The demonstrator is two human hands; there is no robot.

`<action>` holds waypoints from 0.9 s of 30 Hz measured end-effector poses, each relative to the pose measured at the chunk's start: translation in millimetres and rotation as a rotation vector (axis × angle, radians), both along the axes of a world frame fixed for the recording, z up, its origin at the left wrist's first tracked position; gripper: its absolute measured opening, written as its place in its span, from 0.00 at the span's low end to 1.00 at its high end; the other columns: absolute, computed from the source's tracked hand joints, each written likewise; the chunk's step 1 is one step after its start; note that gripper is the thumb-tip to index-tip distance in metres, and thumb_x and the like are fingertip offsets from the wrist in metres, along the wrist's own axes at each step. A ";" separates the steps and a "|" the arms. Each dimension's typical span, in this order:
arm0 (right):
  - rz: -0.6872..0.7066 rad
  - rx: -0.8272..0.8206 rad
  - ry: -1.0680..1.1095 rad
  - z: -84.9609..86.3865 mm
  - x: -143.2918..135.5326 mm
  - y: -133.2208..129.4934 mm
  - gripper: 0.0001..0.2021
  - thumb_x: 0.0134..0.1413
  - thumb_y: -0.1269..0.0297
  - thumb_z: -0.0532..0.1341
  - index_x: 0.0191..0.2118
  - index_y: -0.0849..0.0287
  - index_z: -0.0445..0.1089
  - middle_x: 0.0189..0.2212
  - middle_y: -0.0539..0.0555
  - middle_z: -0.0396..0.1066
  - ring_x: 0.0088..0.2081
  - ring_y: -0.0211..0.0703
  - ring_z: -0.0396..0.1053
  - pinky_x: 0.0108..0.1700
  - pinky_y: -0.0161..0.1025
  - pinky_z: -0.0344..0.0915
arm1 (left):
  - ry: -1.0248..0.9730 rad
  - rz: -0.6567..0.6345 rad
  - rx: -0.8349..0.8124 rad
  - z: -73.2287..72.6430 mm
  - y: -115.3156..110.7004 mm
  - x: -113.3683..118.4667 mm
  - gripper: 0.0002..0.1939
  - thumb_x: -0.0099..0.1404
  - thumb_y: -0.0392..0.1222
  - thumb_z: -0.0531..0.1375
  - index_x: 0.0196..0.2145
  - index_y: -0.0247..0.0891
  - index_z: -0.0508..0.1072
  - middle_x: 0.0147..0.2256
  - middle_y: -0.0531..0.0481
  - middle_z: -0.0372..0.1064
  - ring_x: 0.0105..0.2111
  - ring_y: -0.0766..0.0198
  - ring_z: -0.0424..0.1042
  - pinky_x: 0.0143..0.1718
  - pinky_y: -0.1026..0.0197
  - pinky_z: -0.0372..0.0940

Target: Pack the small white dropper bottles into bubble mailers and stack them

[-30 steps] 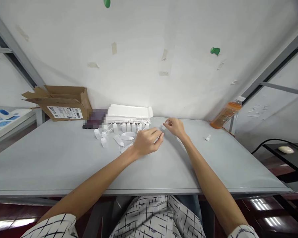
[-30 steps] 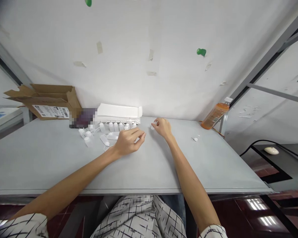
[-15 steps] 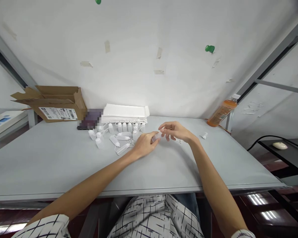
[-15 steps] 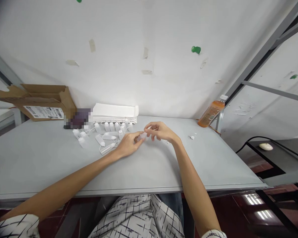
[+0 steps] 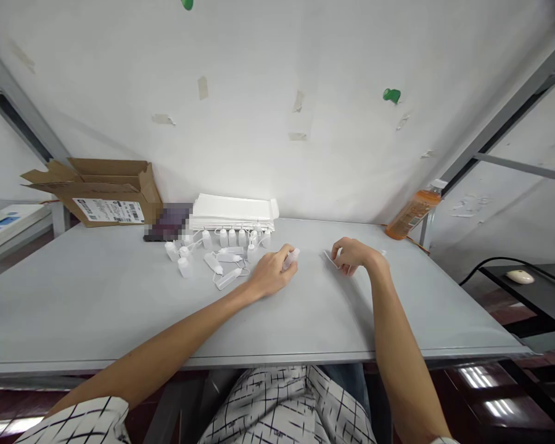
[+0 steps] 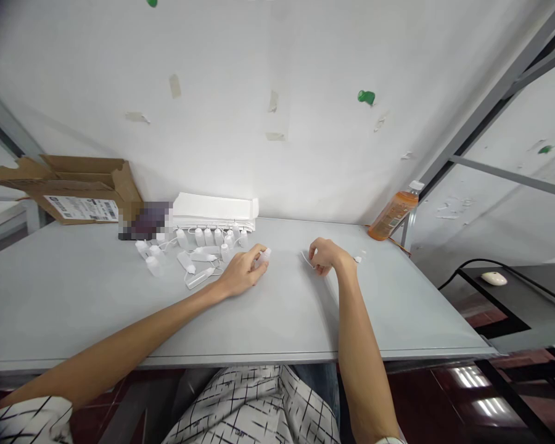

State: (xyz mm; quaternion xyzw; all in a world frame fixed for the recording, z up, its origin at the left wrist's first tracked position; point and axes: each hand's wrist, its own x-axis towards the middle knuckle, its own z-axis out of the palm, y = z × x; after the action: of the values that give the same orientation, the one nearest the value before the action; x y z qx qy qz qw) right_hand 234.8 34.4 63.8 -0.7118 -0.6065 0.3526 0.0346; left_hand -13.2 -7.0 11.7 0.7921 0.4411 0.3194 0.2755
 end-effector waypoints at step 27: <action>0.325 0.381 0.780 -3.0 -64.8 -15.4 0.11 0.49 0.57 0.65 0.31 0.61 0.74 0.31 0.53 0.72 0.26 0.34 0.62 0.21 0.32 0.59 | -0.075 0.082 -0.124 0.2 0.3 3.9 0.11 0.69 0.51 0.51 0.36 0.42 0.65 0.21 0.60 0.54 0.22 0.66 0.57 0.27 0.63 0.50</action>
State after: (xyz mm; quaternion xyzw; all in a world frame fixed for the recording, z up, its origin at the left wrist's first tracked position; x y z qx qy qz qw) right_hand 169.9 19.0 60.8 -0.4026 -0.7060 0.4771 0.3345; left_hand -9.4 -6.7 11.8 0.7422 0.4816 0.3320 0.3270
